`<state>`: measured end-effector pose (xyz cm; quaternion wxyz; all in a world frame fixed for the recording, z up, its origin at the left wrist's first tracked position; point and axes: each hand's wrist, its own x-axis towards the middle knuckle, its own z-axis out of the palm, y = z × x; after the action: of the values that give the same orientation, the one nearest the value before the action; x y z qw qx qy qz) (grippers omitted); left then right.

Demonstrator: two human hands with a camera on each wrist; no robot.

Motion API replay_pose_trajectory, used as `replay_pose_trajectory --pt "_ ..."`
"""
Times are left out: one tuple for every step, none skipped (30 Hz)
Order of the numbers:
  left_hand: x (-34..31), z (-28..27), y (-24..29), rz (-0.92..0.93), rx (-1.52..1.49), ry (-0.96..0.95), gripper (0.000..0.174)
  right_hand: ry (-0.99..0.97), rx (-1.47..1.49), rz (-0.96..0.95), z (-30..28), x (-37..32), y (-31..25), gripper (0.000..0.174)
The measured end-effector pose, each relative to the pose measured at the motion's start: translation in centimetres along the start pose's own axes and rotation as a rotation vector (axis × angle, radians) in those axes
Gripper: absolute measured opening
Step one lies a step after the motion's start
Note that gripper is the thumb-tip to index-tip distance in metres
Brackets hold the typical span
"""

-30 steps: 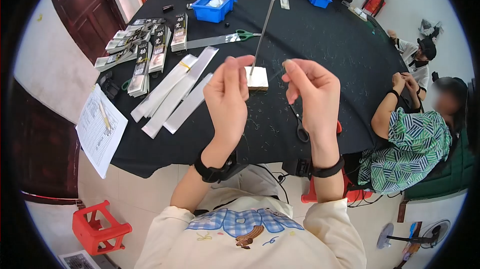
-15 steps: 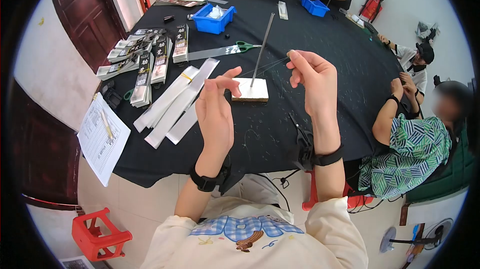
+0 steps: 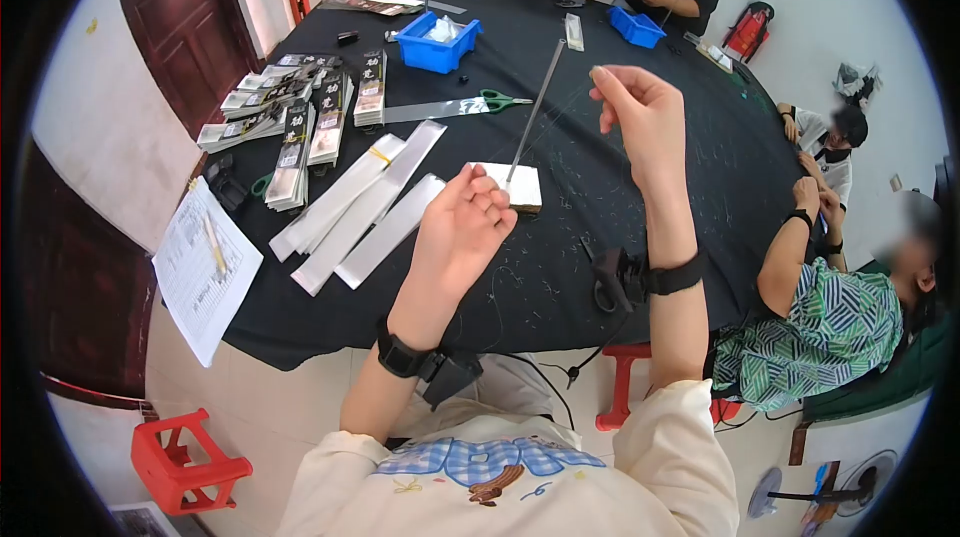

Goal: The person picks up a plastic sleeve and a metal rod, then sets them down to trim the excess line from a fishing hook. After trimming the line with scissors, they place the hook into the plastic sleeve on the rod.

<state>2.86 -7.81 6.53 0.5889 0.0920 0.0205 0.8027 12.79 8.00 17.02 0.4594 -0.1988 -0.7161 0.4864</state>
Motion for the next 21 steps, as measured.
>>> replay_pose_trajectory --pt "0.5 0.3 0.1 0.004 -0.002 0.001 0.014 0.0 -0.081 -0.054 0.2 0.5 -0.2 0.02" --pt "0.9 0.5 0.1 0.001 0.016 0.071 0.011 -0.003 -0.08 -0.052 0.3 1.0 -0.2 0.02" --pt "1.4 0.7 0.1 -0.003 0.033 0.14 0.009 0.004 -0.139 -0.104 0.4 1.6 -0.2 0.021" --pt "1.9 0.7 0.2 0.001 0.031 0.142 0.009 0.01 -0.197 -0.157 0.5 2.1 -0.2 0.021" --pt "2.6 0.3 0.2 0.006 0.001 0.186 0.008 0.002 -0.211 -0.176 0.5 2.6 -0.3 0.02" --pt "3.2 -0.2 0.3 0.012 -0.029 0.23 0.009 -0.005 -0.209 -0.176 0.8 3.2 0.0 0.02" --pt "3.6 -0.4 0.2 0.014 -0.03 0.229 0.009 -0.016 -0.243 -0.204 0.9 3.6 0.1 0.02" --pt "4.0 -0.6 0.1 0.018 -0.029 0.235 0.009 -0.025 -0.277 -0.231 0.9 3.8 0.1 0.02" --pt "4.2 -0.9 0.0 0.021 -0.027 0.241 0.009 -0.025 -0.279 -0.232 1.0 3.7 0.1 0.02" --pt "4.4 -1.2 -0.1 0.021 -0.029 0.24 0.009 -0.042 -0.28 -0.224 1.1 3.8 0.0 0.019" --pt "4.6 -1.6 -0.1 0.017 -0.031 0.253 0.009 -0.058 -0.28 -0.215 1.2 3.7 0.0 0.019" --pt "4.8 -1.8 -0.2 0.012 -0.033 0.267 0.009 -0.057 -0.282 -0.215 1.3 3.6 -0.1 0.019" --pt "4.9 -2.2 -0.2 0.013 -0.033 0.266 0.009 -0.061 -0.293 -0.216 1.6 3.6 0.0 0.019" --pt "5.0 -2.4 -0.4 0.01 -0.034 0.267 0.009 -0.064 -0.304 -0.216 1.7 3.5 -0.1 0.019" --pt "5.0 -2.5 -0.4 0.008 -0.036 0.267 0.009 -0.065 -0.305 -0.215 1.8 3.5 -0.1 0.019" --pt "5.1 -2.6 -0.6 0.008 -0.036 0.267 0.009 -0.061 -0.315 -0.218 1.8 3.4 -0.1 0.019" --pt "5.2 -2.8 -0.7 0.004 -0.039 0.262 0.009 -0.059 -0.327 -0.22 1.8 3.3 -0.1 0.019" --pt "5.2 -2.8 -0.7 0.0 -0.042 0.257 0.009 -0.06 -0.328 -0.218 1.8 3.3 0.0 0.019" --pt "5.2 -2.9 -0.7 0.0 -0.044 0.258 0.009 -0.057 -0.335 -0.23 1.8 3.3 0.0 0.019" --pt "5.2 -3.0 -0.7 -0.005 -0.038 0.251 0.009 -0.053 -0.34 -0.242 1.8 3.3 0.1 0.019" --pt "5.1 -3.0 -0.7 -0.013 -0.034 0.244 0.009 -0.054 -0.341 -0.239 1.8 3.2 0.1 0.019"
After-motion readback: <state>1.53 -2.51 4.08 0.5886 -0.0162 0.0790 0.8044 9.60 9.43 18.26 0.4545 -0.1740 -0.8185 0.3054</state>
